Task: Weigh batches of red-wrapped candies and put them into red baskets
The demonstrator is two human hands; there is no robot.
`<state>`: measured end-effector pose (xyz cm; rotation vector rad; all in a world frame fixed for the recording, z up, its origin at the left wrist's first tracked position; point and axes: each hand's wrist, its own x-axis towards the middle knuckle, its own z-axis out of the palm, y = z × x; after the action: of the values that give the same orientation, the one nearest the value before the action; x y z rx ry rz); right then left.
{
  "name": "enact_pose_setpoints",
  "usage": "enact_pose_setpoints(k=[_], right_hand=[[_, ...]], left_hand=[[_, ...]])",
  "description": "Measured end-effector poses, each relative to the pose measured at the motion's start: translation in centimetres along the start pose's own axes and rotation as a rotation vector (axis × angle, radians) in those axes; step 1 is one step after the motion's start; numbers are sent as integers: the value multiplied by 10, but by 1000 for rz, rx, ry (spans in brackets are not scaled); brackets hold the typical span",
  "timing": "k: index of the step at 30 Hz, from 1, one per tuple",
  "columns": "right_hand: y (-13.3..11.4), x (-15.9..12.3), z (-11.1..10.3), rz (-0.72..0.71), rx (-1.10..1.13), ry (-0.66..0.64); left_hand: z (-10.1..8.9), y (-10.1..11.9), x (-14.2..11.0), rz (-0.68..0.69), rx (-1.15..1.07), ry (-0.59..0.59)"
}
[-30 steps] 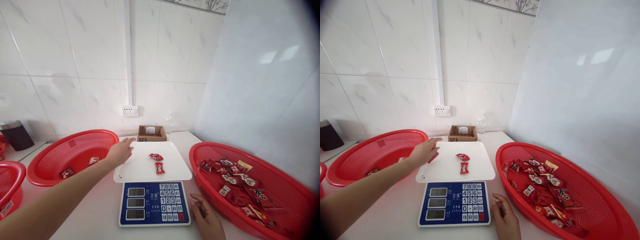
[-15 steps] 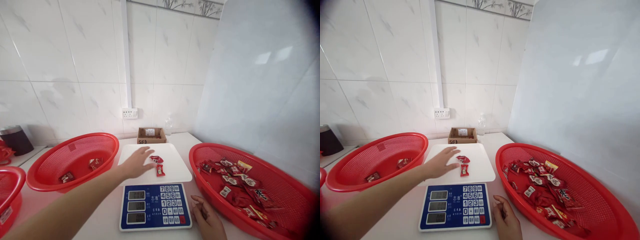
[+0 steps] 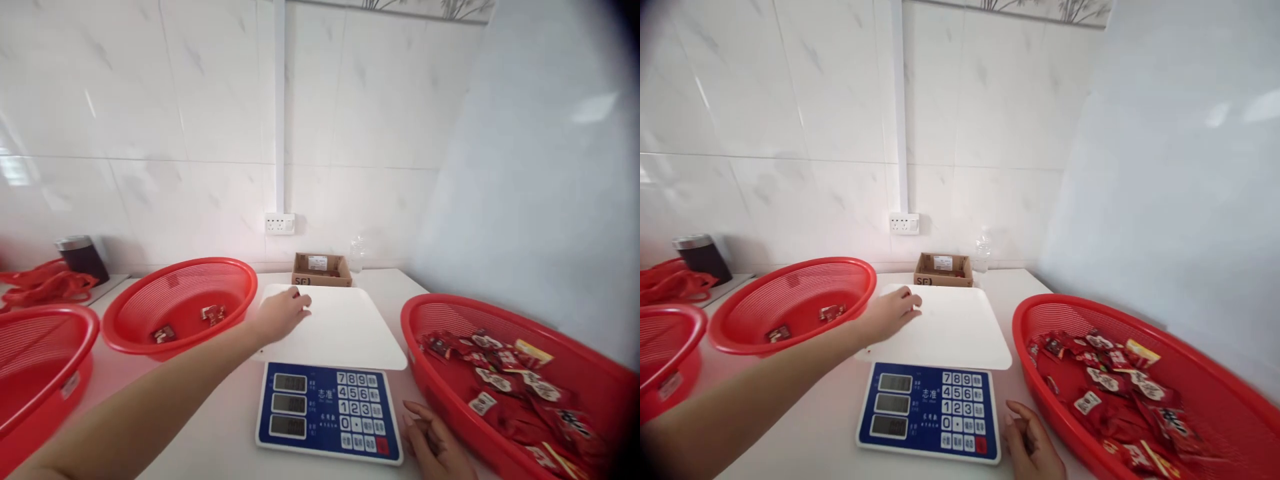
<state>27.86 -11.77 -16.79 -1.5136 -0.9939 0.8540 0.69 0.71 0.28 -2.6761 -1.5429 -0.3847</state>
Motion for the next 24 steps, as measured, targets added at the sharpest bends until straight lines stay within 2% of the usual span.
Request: enact_pose_setpoints(k=[5, 8, 10, 13, 15, 20, 24], right_hand=[[-8, -3, 1, 36, -96, 55], [-9, -5, 1, 41, -98, 77], [-10, -6, 1, 30, -95, 93], [-13, -8, 0, 16, -139, 117], [-14, -8, -1, 12, -179, 120], [-15, -6, 3, -55, -183, 114], [-23, -19, 9, -176, -188, 171]], left_hand=[[-40, -58, -38, -304, -5, 155], [-50, -81, -67, -416, -43, 167], [-46, -85, -89, -442, -6, 97], [-28, -80, -118, -409, 94, -49], [-16, -79, -129, -381, 175, -90], [-8, -101, -125, -357, 400, -16], [-3, -110, -115, -442, 421, 126]])
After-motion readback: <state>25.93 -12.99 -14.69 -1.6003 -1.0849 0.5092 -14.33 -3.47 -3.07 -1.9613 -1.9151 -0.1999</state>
